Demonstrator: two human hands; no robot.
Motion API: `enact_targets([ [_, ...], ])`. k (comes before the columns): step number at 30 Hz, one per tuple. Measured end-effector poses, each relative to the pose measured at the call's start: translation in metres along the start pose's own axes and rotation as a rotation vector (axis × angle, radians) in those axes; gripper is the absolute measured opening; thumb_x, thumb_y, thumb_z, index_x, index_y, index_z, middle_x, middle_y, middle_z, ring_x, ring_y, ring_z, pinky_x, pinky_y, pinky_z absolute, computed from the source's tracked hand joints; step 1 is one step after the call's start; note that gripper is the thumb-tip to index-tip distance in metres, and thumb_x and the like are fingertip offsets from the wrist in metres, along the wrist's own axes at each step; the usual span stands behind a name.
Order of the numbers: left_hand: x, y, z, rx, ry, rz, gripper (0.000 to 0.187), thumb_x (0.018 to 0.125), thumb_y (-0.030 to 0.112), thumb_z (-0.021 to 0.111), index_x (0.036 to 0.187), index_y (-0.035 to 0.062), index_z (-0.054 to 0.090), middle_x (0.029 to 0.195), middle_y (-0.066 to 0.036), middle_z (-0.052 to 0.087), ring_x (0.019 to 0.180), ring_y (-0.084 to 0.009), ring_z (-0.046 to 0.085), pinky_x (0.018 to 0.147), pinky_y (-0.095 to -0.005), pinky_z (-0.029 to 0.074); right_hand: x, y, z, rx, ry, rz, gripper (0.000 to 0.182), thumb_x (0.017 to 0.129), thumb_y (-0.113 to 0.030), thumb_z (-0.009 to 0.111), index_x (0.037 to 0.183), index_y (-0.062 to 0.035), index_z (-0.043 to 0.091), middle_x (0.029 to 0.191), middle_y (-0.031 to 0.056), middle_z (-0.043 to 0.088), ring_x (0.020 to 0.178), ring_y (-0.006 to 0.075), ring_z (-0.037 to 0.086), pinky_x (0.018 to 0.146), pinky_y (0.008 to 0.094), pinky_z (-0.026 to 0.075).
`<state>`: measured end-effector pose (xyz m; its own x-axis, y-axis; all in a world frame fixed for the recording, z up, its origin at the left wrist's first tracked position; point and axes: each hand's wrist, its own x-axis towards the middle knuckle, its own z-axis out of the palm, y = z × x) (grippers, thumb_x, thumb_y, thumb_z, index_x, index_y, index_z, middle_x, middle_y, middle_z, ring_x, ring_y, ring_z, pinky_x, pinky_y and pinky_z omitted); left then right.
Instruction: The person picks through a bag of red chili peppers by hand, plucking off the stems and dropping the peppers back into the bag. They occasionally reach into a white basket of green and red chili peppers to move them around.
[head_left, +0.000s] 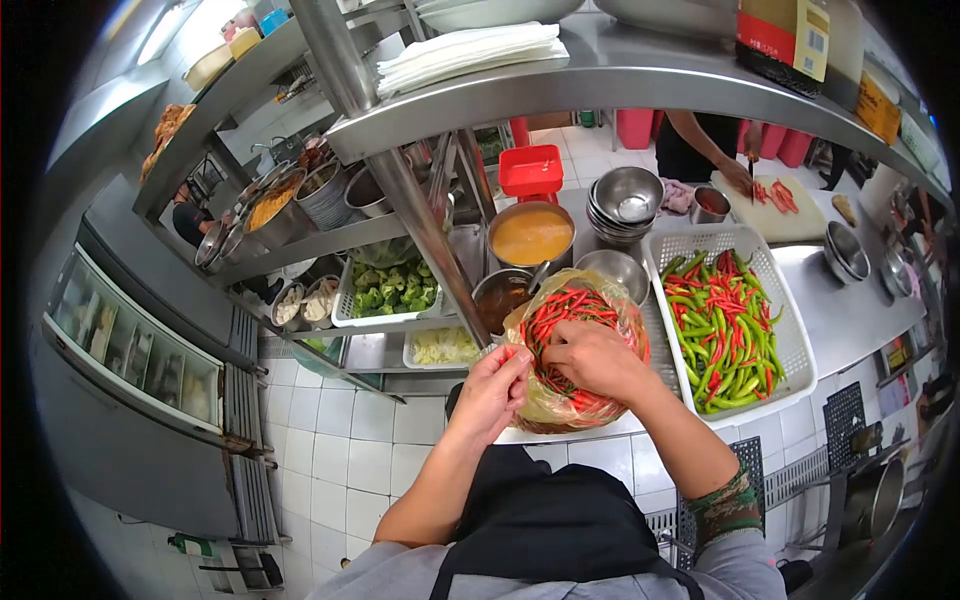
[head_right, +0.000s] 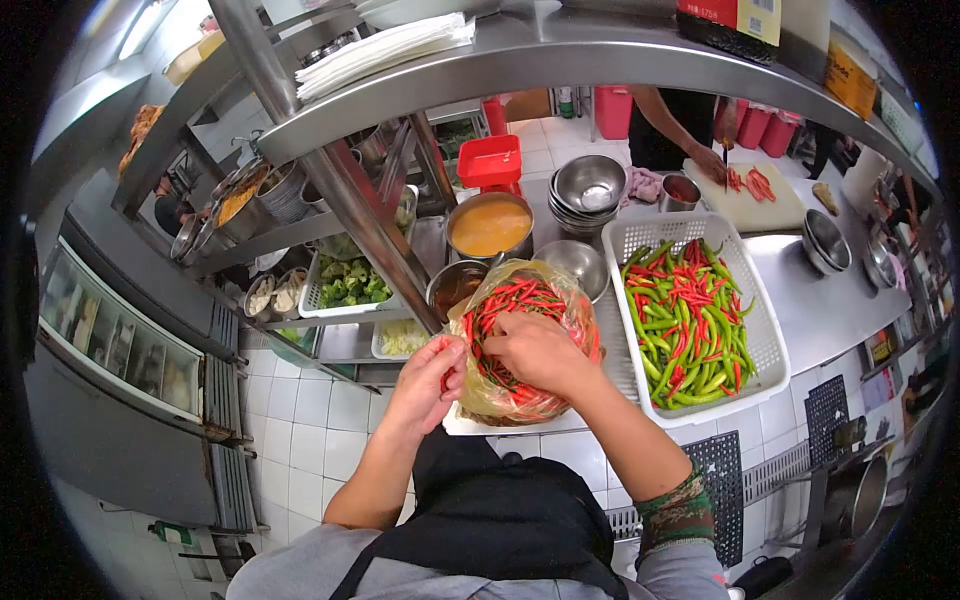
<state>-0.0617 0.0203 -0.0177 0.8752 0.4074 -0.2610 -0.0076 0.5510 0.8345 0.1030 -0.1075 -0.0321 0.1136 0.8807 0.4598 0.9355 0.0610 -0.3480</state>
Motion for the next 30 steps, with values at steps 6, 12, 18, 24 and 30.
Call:
enact_targets([
  [6,-0.001,0.000,0.001,0.058,-0.029,0.044,0.013,0.102,0.020,0.055,0.103,0.0072,0.057,0.078,0.005,0.046,0.062,-0.0033,0.039,0.050,-0.0193,0.028,-0.006,-0.008,-0.026,0.360,0.179,0.237,0.015,0.082,-0.010,0.071,0.096,-0.0061,0.072,0.085,0.0085,0.066,0.075,0.0217,0.065,0.068,0.0340,0.052],
  [12,-0.002,-0.018,0.017,0.099,-0.197,-0.137,0.019,0.106,0.028,0.048,0.105,0.0101,0.055,0.083,0.002,0.049,0.064,-0.0056,0.040,0.050,-0.0190,0.029,-0.022,-0.022,-0.024,1.166,0.044,0.518,0.005,0.094,-0.003,0.065,0.096,0.0006,0.068,0.087,0.0015,0.070,0.074,0.0045,0.062,0.064,0.0224,0.051],
  [18,-0.009,-0.019,0.030,-0.289,-0.199,-0.346,0.026,0.108,0.033,0.042,0.095,0.0119,0.048,0.078,0.001,0.045,0.058,-0.0060,0.037,0.045,-0.0203,0.025,-0.022,-0.045,-0.017,0.199,0.366,0.193,0.012,0.081,-0.003,0.073,0.082,-0.0011,0.061,0.074,0.0091,0.059,0.067,0.0231,0.061,0.060,0.0344,0.048],
  [24,-0.006,-0.021,0.033,-0.346,-0.069,-0.273,0.030,0.108,0.036,0.040,0.089,0.0128,0.046,0.074,0.003,0.041,0.057,-0.0056,0.034,0.046,-0.0203,0.026,-0.014,-0.042,0.009,-0.016,0.516,0.084,0.012,0.077,0.000,0.071,0.081,-0.0030,0.060,0.074,0.0120,0.054,0.068,0.0305,0.057,0.060,0.0409,0.046],
  [30,-0.012,-0.010,0.023,-0.336,-0.114,-0.193,0.033,0.107,0.039,0.040,0.086,0.0138,0.044,0.073,0.003,0.040,0.055,-0.0056,0.033,0.044,-0.0203,0.025,-0.007,-0.032,-0.010,0.194,0.452,0.365,0.017,0.083,-0.009,0.075,0.083,-0.0014,0.060,0.080,0.0130,0.061,0.066,0.0279,0.061,0.067,0.0383,0.049],
])
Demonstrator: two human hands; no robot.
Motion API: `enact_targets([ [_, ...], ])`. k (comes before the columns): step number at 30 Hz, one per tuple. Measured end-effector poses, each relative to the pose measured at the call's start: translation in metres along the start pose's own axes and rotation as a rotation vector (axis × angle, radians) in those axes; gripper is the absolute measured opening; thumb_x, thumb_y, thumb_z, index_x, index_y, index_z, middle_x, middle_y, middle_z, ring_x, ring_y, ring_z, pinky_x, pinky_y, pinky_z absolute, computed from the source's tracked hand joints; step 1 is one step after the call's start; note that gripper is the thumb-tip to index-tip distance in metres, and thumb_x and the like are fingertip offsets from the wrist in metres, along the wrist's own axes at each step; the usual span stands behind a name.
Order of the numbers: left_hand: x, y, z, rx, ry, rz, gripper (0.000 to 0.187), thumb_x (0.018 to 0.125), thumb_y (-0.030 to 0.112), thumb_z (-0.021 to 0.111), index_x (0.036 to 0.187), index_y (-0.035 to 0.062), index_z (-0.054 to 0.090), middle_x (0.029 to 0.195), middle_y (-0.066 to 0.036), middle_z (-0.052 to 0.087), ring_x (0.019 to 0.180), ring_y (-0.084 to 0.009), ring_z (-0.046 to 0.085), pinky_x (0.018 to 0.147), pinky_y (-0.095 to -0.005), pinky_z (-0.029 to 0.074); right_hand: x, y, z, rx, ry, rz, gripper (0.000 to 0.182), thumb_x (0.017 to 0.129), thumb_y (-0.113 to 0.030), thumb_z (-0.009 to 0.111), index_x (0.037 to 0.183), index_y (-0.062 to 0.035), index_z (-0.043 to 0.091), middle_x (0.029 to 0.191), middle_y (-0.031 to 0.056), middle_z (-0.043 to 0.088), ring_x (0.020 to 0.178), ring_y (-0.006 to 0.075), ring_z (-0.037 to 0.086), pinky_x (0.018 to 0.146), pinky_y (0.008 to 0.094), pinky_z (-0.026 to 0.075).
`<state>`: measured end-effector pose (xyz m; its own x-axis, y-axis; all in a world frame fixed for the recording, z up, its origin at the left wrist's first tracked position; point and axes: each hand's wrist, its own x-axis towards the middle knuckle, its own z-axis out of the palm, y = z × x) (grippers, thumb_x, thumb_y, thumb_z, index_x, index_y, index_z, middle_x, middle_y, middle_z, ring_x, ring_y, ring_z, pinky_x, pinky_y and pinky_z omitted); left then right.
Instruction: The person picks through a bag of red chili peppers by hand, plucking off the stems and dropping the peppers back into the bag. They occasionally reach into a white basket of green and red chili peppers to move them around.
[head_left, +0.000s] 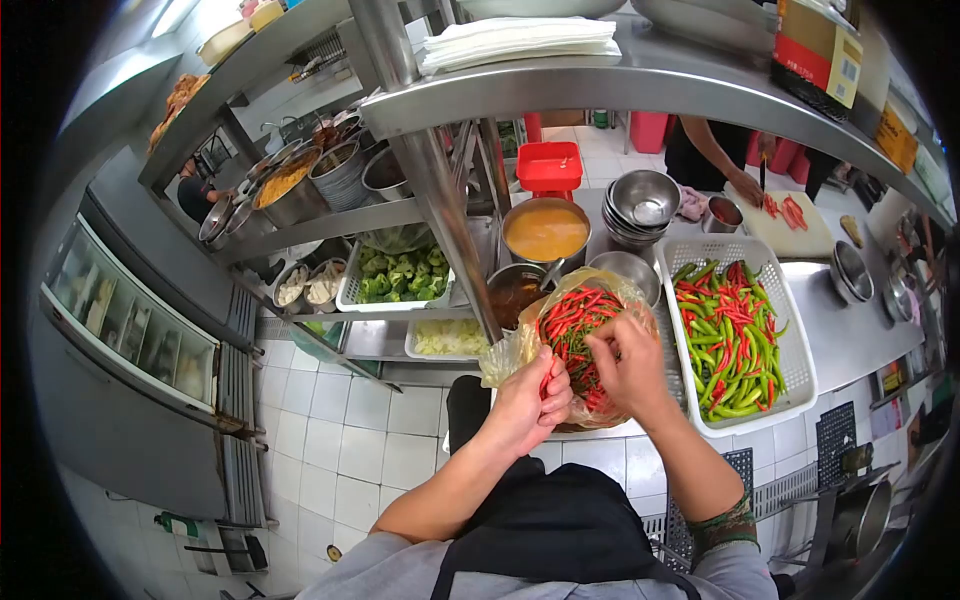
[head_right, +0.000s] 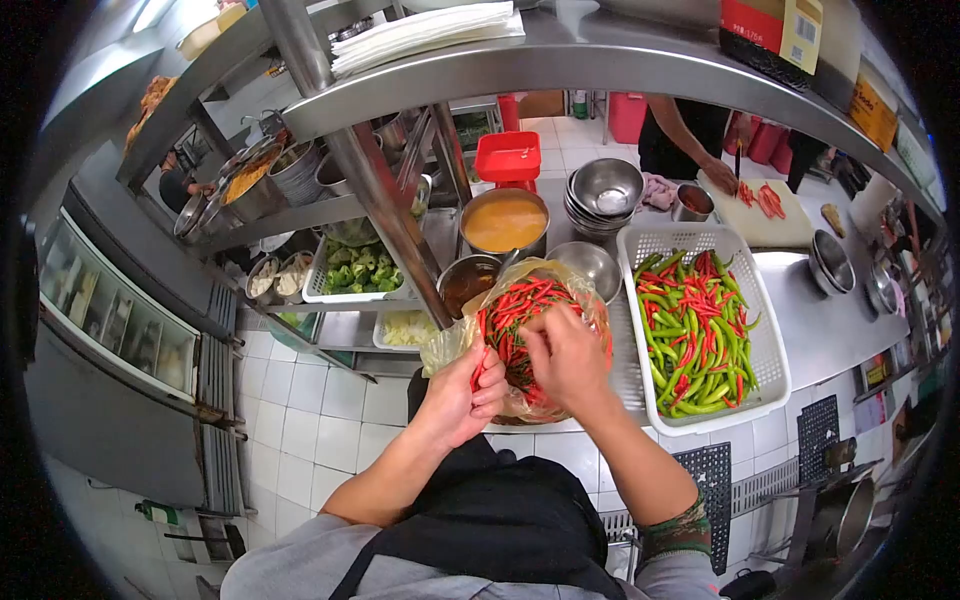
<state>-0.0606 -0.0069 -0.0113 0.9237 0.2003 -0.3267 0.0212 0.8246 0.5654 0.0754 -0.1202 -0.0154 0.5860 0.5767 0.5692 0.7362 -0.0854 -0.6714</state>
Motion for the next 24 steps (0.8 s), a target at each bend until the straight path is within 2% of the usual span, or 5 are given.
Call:
enact_targets([
  [4,-0.002,0.003,-0.004,-0.040,-0.051,-0.039,0.030,0.106,0.036,0.041,0.088,0.0121,0.046,0.074,0.001,0.042,0.054,-0.0069,0.035,0.042,-0.0202,0.026,0.031,0.014,-0.021,-0.191,-0.466,0.079,0.014,0.085,-0.014,0.071,0.088,-0.0010,0.066,0.091,0.0160,0.067,0.075,0.0315,0.065,0.077,0.0439,0.050],
  [7,0.003,-0.006,-0.015,-0.114,-0.127,-0.102,0.029,0.105,0.035,0.042,0.091,0.0105,0.049,0.076,0.000,0.045,0.056,-0.0086,0.038,0.042,-0.0200,0.028,0.047,0.039,0.003,-0.204,-0.321,0.032,0.016,0.086,-0.015,0.068,0.095,-0.0025,0.069,0.097,0.0158,0.068,0.089,0.0340,0.066,0.082,0.0437,0.050],
  [11,-0.001,-0.009,-0.017,-0.160,-0.220,-0.137,0.031,0.103,0.036,0.043,0.095,0.0086,0.055,0.081,-0.003,0.048,0.060,-0.0106,0.041,0.041,-0.0199,0.030,0.058,0.057,0.024,-0.334,-0.529,-0.071,0.018,0.086,-0.014,0.061,0.101,-0.0055,0.068,0.105,0.0147,0.067,0.102,0.0358,0.063,0.088,0.0467,0.050],
  [17,-0.010,-0.002,-0.025,-0.139,-0.171,-0.106,0.036,0.105,0.040,0.042,0.097,0.0086,0.056,0.083,-0.003,0.049,0.062,-0.0104,0.042,0.043,-0.0198,0.030,0.068,0.051,0.020,-0.332,-0.602,-0.075,0.017,0.082,-0.011,0.066,0.097,-0.0027,0.067,0.101,0.0160,0.067,0.099,0.0368,0.063,0.088,0.0458,0.050],
  [24,0.000,0.002,-0.026,-0.063,-0.118,-0.087,0.029,0.105,0.037,0.044,0.097,0.0103,0.054,0.081,-0.001,0.048,0.062,-0.0099,0.042,0.045,-0.0201,0.030,0.063,0.033,-0.005,-0.143,-0.315,-0.214,0.013,0.081,-0.008,0.068,0.093,-0.0015,0.069,0.094,0.0167,0.068,0.087,0.0369,0.065,0.078,0.0430,0.052],
])
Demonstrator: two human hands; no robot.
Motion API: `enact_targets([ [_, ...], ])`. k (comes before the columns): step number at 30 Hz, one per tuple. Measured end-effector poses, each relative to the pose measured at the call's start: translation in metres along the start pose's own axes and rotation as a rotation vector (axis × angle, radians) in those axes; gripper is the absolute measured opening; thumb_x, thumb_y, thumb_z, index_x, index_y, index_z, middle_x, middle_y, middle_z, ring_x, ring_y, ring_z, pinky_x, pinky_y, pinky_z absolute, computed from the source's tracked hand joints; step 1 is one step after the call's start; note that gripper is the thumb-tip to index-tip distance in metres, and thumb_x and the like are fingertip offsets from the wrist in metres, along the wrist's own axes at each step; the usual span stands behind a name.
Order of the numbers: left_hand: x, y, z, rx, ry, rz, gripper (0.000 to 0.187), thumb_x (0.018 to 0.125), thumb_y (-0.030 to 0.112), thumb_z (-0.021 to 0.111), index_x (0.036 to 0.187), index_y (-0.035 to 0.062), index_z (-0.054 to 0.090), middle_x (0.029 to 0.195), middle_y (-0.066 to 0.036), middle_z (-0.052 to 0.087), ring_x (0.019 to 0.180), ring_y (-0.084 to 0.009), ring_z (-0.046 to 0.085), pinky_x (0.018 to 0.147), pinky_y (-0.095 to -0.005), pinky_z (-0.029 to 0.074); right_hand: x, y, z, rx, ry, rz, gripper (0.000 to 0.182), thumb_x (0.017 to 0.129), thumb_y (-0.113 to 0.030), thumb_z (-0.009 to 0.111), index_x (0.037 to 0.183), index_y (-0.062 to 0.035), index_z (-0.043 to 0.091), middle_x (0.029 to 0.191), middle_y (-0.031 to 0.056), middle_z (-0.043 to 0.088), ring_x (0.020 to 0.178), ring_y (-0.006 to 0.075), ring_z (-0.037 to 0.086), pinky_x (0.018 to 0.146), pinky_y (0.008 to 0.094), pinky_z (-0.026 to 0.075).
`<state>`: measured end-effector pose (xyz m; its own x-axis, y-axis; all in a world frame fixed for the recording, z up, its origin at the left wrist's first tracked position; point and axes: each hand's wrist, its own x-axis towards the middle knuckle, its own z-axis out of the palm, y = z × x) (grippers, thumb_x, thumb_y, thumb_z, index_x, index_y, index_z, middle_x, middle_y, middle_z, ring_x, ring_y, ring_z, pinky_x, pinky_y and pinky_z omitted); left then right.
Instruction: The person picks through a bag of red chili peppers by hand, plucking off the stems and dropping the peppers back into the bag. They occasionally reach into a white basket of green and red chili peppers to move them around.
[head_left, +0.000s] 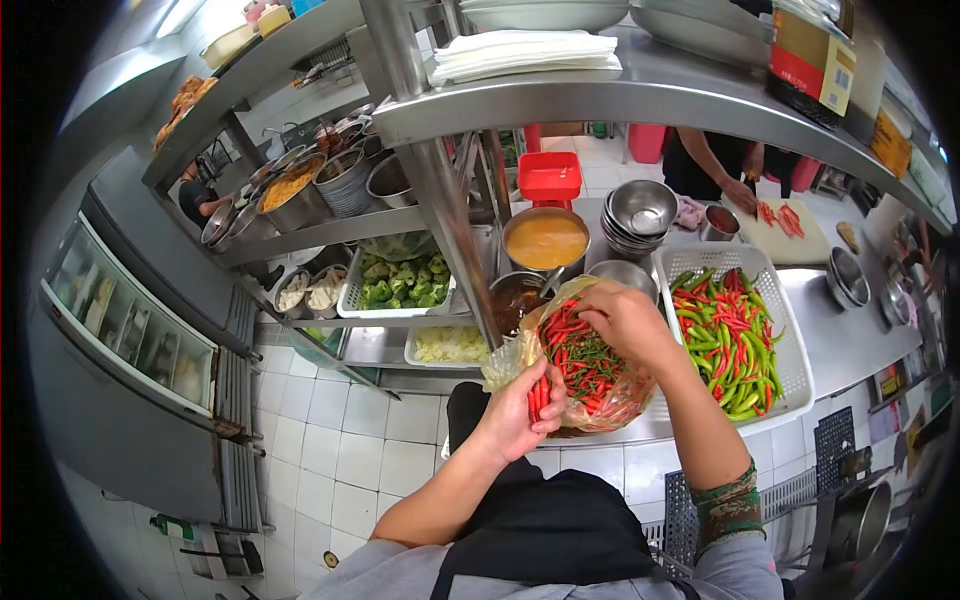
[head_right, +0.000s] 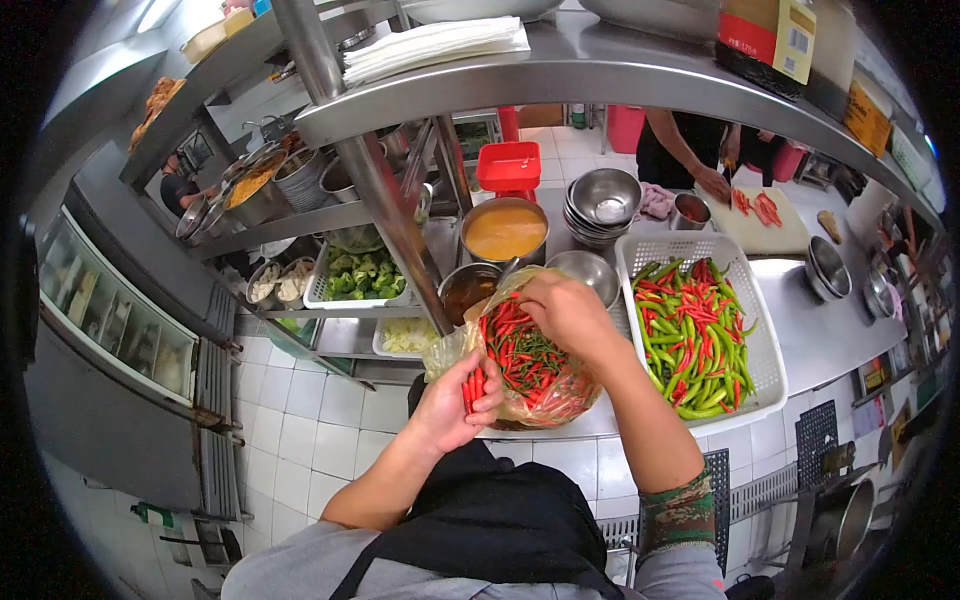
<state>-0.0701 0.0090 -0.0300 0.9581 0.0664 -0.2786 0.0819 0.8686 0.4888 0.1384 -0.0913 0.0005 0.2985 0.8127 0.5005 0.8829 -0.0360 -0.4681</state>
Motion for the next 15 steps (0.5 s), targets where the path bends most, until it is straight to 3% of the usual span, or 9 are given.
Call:
enact_targets([
  [2,0.003,0.003,0.001,0.023,0.018,0.029,0.029,0.105,0.037,0.045,0.097,0.0103,0.054,0.082,-0.001,0.048,0.061,-0.0097,0.042,0.045,-0.0202,0.030,-0.004,-0.011,-0.018,0.116,0.068,0.017,0.010,0.084,-0.008,0.068,0.092,-0.0022,0.070,0.093,0.0161,0.069,0.083,0.0350,0.066,0.073,0.0414,0.052],
  [5,0.006,0.006,0.010,0.063,0.055,0.066,0.028,0.105,0.036,0.046,0.097,0.0099,0.054,0.080,0.001,0.049,0.059,-0.0079,0.041,0.046,-0.0205,0.030,-0.015,-0.033,-0.041,0.256,0.062,0.204,0.010,0.084,-0.008,0.071,0.092,-0.0009,0.071,0.085,0.0136,0.068,0.070,0.0231,0.068,0.064,0.0348,0.052],
  [6,0.007,0.007,0.013,0.105,0.062,0.077,0.028,0.105,0.035,0.045,0.098,0.0097,0.054,0.080,0.000,0.049,0.060,-0.0082,0.041,0.046,-0.0202,0.030,-0.022,-0.035,-0.044,0.371,0.003,0.305,0.011,0.088,-0.009,0.070,0.091,0.0018,0.069,0.080,0.0082,0.069,0.066,0.0106,0.064,0.059,0.0283,0.051],
  [9,0.007,0.004,0.021,0.232,0.046,0.056,0.029,0.106,0.036,0.043,0.101,0.0095,0.054,0.081,0.001,0.049,0.060,-0.0079,0.041,0.046,-0.0198,0.029,-0.045,-0.033,-0.035,0.967,-0.037,0.421,0.011,0.091,-0.008,0.069,0.093,0.0021,0.068,0.081,0.0030,0.068,0.069,0.0058,0.062,0.060,0.0244,0.051],
  [15,0.014,-0.024,0.024,0.219,-0.121,-0.126,0.032,0.107,0.038,0.041,0.099,0.0092,0.052,0.077,0.003,0.044,0.056,-0.0053,0.037,0.044,-0.0193,0.026,-0.069,-0.033,-0.012,1.200,-0.101,0.483,0.007,0.093,-0.006,0.068,0.092,-0.0014,0.063,0.087,0.0040,0.068,0.071,0.0077,0.062,0.065,0.0217,0.052],
])
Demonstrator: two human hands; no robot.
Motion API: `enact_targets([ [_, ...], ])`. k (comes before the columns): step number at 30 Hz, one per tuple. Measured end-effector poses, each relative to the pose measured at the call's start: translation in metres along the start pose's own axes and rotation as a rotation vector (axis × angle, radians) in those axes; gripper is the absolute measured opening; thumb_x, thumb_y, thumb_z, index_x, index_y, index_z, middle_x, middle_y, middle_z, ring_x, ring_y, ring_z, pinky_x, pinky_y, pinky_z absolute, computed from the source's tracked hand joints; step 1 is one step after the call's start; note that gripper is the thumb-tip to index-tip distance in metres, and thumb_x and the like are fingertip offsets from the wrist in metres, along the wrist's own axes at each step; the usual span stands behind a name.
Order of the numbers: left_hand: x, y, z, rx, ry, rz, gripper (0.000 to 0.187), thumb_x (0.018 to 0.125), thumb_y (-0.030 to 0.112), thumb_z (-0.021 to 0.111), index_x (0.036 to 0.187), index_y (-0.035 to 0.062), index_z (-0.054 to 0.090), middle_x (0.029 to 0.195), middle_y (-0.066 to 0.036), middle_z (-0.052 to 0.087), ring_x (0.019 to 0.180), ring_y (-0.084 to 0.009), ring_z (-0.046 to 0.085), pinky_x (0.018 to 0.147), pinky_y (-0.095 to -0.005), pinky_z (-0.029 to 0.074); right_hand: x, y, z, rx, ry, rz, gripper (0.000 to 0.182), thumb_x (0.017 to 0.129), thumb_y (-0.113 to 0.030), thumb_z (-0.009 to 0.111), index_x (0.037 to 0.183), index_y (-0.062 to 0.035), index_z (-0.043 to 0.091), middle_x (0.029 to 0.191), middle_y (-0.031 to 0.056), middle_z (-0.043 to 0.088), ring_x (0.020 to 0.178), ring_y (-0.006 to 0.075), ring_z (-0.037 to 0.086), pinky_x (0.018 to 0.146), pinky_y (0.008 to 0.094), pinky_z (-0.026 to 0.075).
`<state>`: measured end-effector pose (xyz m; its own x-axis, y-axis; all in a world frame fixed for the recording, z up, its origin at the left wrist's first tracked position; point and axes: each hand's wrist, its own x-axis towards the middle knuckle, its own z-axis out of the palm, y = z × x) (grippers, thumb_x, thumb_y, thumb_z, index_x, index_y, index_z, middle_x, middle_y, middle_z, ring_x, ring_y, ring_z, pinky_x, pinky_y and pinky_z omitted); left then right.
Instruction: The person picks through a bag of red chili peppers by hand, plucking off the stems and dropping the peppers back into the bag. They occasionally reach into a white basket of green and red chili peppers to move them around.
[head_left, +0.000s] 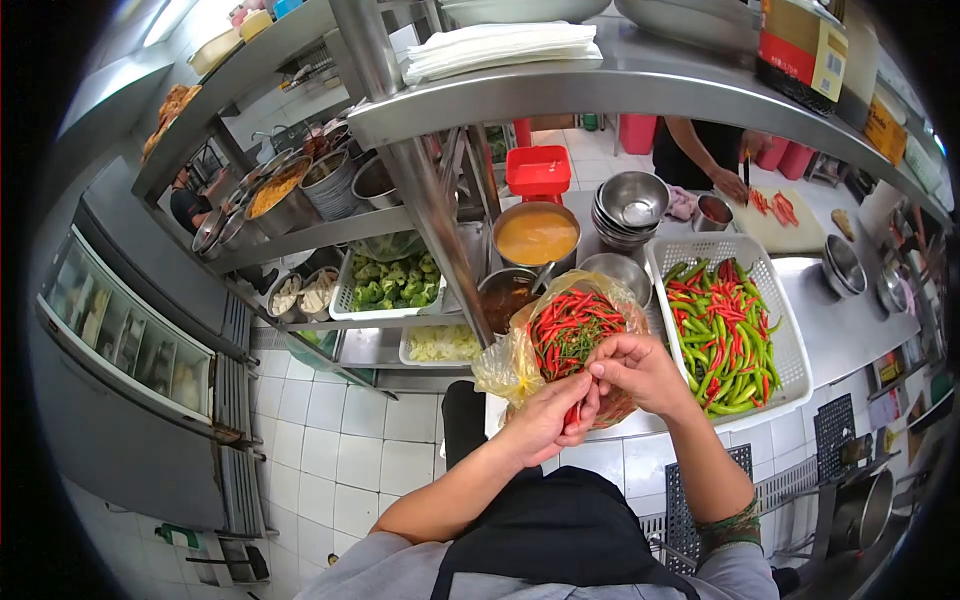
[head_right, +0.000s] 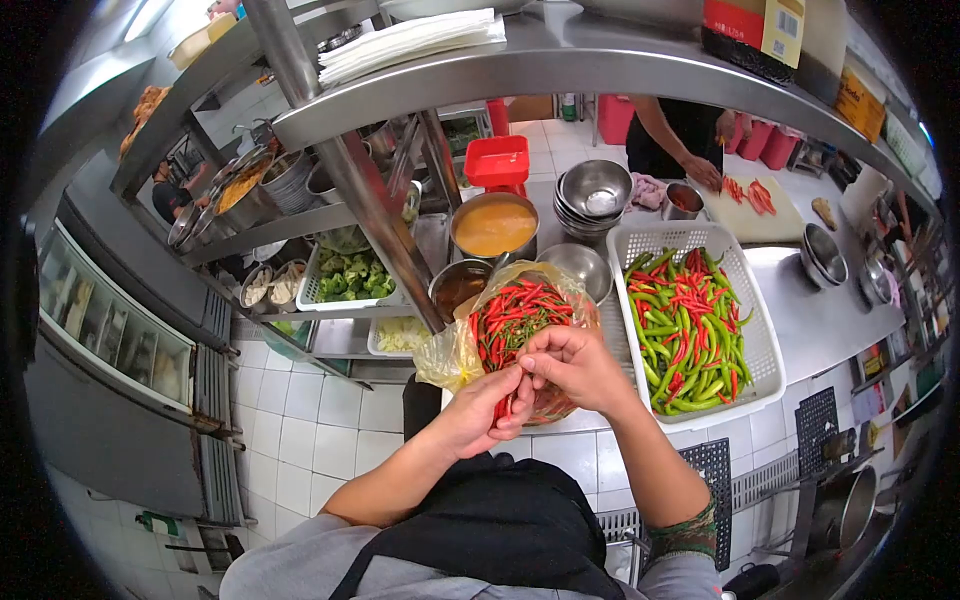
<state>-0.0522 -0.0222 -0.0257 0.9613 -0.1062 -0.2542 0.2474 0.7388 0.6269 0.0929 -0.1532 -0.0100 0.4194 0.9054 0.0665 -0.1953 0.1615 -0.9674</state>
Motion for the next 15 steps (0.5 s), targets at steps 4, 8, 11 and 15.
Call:
enact_targets([
  [4,0.000,-0.005,0.005,-0.126,0.025,-0.041,0.032,0.107,0.039,0.039,0.091,0.0130,0.047,0.077,0.003,0.044,0.055,-0.0065,0.036,0.044,-0.0200,0.025,-0.004,0.014,0.001,-0.114,0.091,0.008,0.009,0.093,-0.007,0.067,0.088,-0.0020,0.061,0.082,0.0034,0.066,0.070,0.0105,0.063,0.063,0.0251,0.052],
  [8,0.003,-0.007,0.003,-0.252,0.086,-0.044,0.032,0.107,0.040,0.040,0.088,0.0150,0.045,0.077,0.002,0.043,0.055,-0.0071,0.035,0.043,-0.0208,0.025,-0.001,0.018,0.018,-1.072,0.306,-0.651,0.013,0.087,-0.007,0.071,0.084,-0.0016,0.060,0.077,0.0082,0.063,0.067,0.0230,0.064,0.060,0.0333,0.052],
  [11,0.003,-0.004,0.002,-0.307,0.120,-0.029,0.032,0.107,0.040,0.041,0.087,0.0151,0.046,0.076,0.002,0.044,0.056,-0.0072,0.036,0.044,-0.0209,0.025,0.007,0.031,0.016,-1.044,0.373,-0.629,0.016,0.081,-0.010,0.076,0.084,-0.0024,0.062,0.078,0.0120,0.061,0.071,0.0310,0.063,0.063,0.0393,0.051],
  [15,-0.004,-0.002,-0.011,-0.315,0.151,0.026,0.030,0.107,0.038,0.041,0.092,0.0136,0.050,0.078,0.002,0.045,0.058,-0.0079,0.038,0.044,-0.0205,0.027,0.018,0.013,-0.003,-1.202,0.244,-0.377,0.023,0.080,-0.019,0.079,0.089,-0.0031,0.065,0.083,0.0130,0.063,0.077,0.0341,0.065,0.070,0.0427,0.052],
])
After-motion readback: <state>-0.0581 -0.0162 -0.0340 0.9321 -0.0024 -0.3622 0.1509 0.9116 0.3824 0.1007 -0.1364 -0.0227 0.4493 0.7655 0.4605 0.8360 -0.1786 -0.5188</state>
